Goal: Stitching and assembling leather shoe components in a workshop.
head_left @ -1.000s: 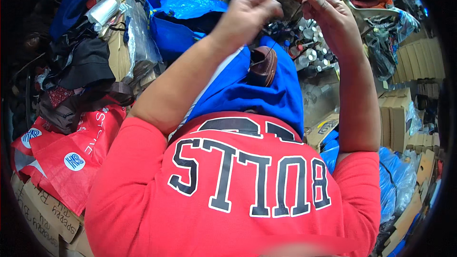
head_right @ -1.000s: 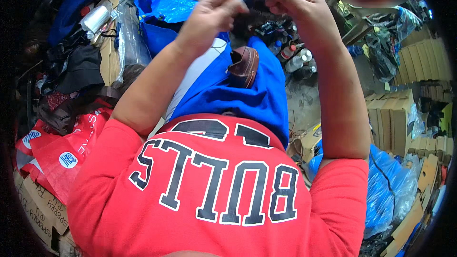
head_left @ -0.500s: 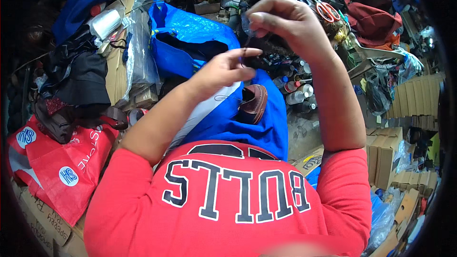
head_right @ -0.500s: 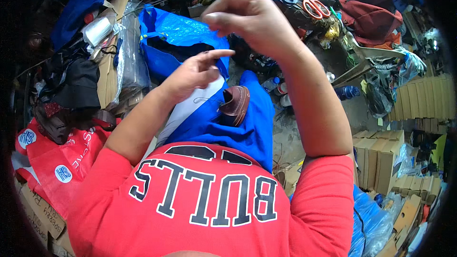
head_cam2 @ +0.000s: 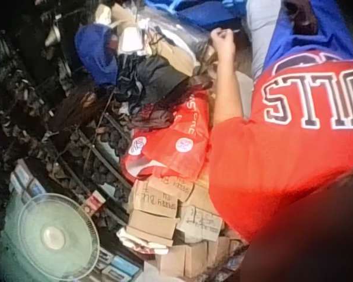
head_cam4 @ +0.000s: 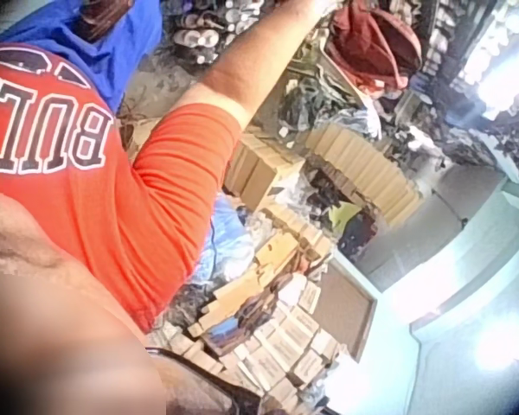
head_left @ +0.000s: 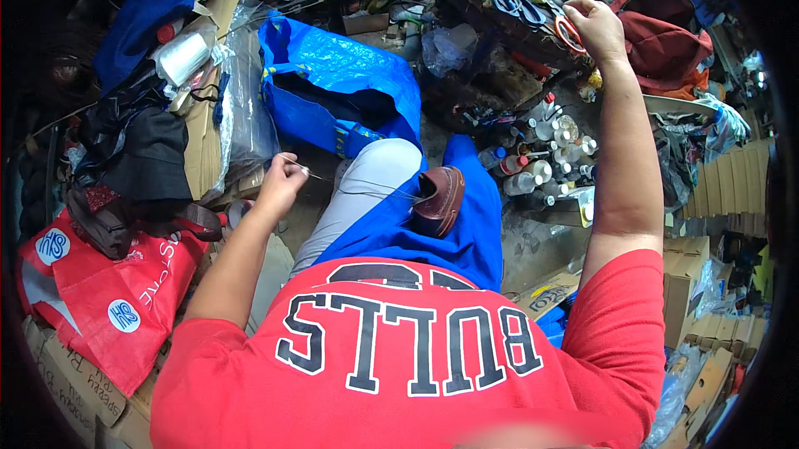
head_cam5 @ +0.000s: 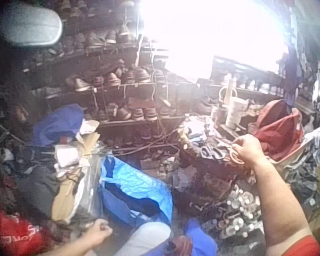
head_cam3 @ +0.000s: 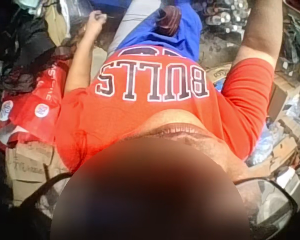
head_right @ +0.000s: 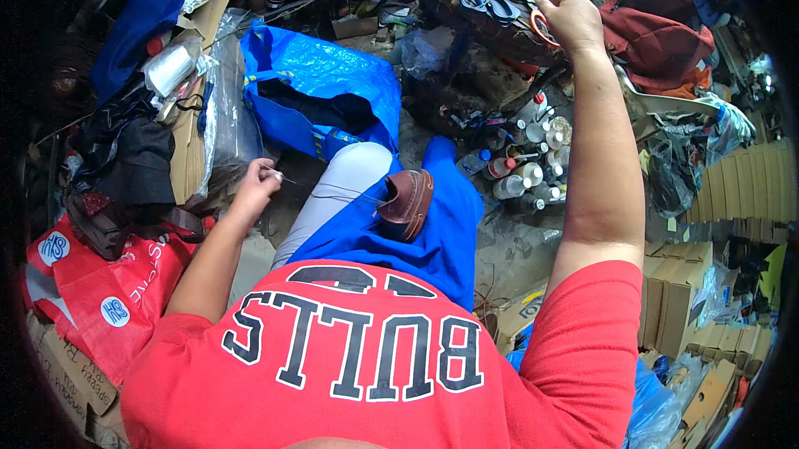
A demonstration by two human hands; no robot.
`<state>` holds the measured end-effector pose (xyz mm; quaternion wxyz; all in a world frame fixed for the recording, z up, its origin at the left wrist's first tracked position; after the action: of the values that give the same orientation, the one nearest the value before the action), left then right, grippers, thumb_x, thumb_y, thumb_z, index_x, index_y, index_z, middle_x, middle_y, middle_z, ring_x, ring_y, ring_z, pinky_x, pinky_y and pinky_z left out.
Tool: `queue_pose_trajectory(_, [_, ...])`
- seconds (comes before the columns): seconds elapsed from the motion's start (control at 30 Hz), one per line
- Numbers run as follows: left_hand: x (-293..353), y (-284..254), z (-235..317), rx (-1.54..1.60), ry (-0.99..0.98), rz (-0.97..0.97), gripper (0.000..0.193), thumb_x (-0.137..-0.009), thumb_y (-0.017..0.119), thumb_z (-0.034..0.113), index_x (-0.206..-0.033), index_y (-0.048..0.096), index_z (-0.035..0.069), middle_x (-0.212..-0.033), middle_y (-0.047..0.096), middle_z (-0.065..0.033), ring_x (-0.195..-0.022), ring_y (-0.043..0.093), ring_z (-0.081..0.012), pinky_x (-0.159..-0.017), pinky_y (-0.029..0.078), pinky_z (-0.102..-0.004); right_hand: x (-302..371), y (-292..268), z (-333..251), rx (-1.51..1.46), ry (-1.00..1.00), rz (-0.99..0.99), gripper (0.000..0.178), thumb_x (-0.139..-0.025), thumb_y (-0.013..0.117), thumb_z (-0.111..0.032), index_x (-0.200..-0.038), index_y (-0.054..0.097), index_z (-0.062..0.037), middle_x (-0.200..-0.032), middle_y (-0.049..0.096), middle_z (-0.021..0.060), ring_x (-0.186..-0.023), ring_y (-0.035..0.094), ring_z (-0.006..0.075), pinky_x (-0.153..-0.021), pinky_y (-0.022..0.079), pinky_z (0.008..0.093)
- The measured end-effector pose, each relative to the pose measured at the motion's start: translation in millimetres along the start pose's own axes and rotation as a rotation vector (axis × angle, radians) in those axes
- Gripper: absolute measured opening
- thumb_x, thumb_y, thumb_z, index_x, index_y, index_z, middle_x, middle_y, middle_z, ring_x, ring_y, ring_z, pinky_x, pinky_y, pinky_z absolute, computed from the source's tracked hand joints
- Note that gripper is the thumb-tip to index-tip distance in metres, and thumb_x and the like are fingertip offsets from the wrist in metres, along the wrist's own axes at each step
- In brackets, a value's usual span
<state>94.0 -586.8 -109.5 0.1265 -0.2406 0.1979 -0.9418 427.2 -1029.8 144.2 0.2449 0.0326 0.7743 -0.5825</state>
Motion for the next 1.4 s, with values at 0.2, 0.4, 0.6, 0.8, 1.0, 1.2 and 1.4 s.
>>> queue_pose_trajectory(0.2, [34,30,117,-0.505,0.769,0.154,0.054,-0.073,0.069,0.017,-0.122,0.048,0.005,-0.128,0.044,-0.0187,-0.118,0.045,-0.0375,-0.099,0.039,-0.0435,-23,20,6,-0.045,0.109,-0.117,0.032,-0.082,0.061,-0.041,-0.1,0.071,-0.0163,-0.095,0.069,0.0088,-0.091,0.065,0.024,-0.082,0.048,0.0345])
queue_pose_trajectory(0.4, [67,95,172,-0.581,0.986,-0.211,0.054,-0.071,0.074,0.025,-0.117,0.053,0.007,-0.125,0.048,-0.0165,-0.118,0.046,-0.0358,-0.1,0.037,-0.0437,-23,20,45,0.235,0.242,-0.22,0.036,-0.08,0.062,-0.043,-0.103,0.07,-0.0173,-0.102,0.068,0.0107,-0.098,0.064,0.0257,-0.087,0.048,0.0357])
queue_pose_trajectory(0.6, [77,129,172,-0.471,1.049,-0.404,0.056,-0.067,0.077,0.027,-0.115,0.054,0.01,-0.123,0.049,-0.0155,-0.117,0.047,-0.0369,-0.098,0.038,-0.0461,-6,-14,9,0.357,0.146,0.031,0.042,-0.082,0.055,-0.054,-0.103,0.067,-0.0191,-0.104,0.067,0.0079,-0.1,0.061,0.0248,-0.08,0.048,0.0418])
queue_pose_trajectory(0.8, [47,126,242,-0.312,1.165,-0.273,0.04,-0.073,0.071,0.019,-0.11,0.058,0.007,-0.122,0.051,-0.0183,-0.116,0.048,-0.0376,-0.098,0.04,-0.0423,-12,54,-76,0.215,0.005,-0.325,0.07,-0.077,0.054,-0.069,-0.098,0.067,-0.0028,-0.095,0.066,0.0209,-0.094,0.063,0.0328,-0.084,0.047,0.0393])
queue_pose_trajectory(1.0, [-47,144,387,-0.309,1.41,0.025,0.037,-0.085,0.051,0.023,-0.121,0.055,0.011,-0.126,0.052,-0.0139,-0.119,0.049,-0.0292,-0.098,0.04,-0.0379,-20,71,-71,0.166,-0.01,-0.49,0.06,-0.072,0.066,-0.06,-0.093,0.068,-0.003,-0.091,0.068,0.0171,-0.09,0.065,0.0303,-0.081,0.049,0.0373])
queue_pose_trajectory(1.2, [-121,194,397,-0.863,1.077,0.056,0.044,-0.089,0.042,0.033,-0.13,0.05,0.019,-0.136,0.048,-0.002,-0.124,0.045,-0.023,-0.095,0.037,-0.0498,-21,65,-63,0.204,0.025,-0.479,0.052,-0.064,0.067,-0.047,-0.089,0.071,-0.002,-0.087,0.068,0.0177,-0.084,0.066,0.0293,-0.078,0.051,0.0362])
queue_pose_trajectory(1.4, [-117,189,412,-0.967,1.051,0.15,0.038,-0.089,0.044,0.039,-0.117,0.061,0.02,-0.121,0.06,-0.005,-0.114,0.055,-0.0242,-0.095,0.037,-0.054,2,48,-56,-0.025,0.045,-0.627,0.042,-0.066,0.062,-0.039,-0.073,0.064,0.0027,-0.063,0.06,0.0098,-0.059,0.057,0.0196,-0.06,0.046,0.0324])
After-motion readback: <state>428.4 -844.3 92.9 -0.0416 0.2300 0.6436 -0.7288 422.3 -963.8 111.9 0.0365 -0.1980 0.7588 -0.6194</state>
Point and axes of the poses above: each hand's wrist, its own x-axis away from the middle knuckle, its own y-axis out of the palm, z = x × y, the point moved 10 cm from there along -x, towards the middle knuckle
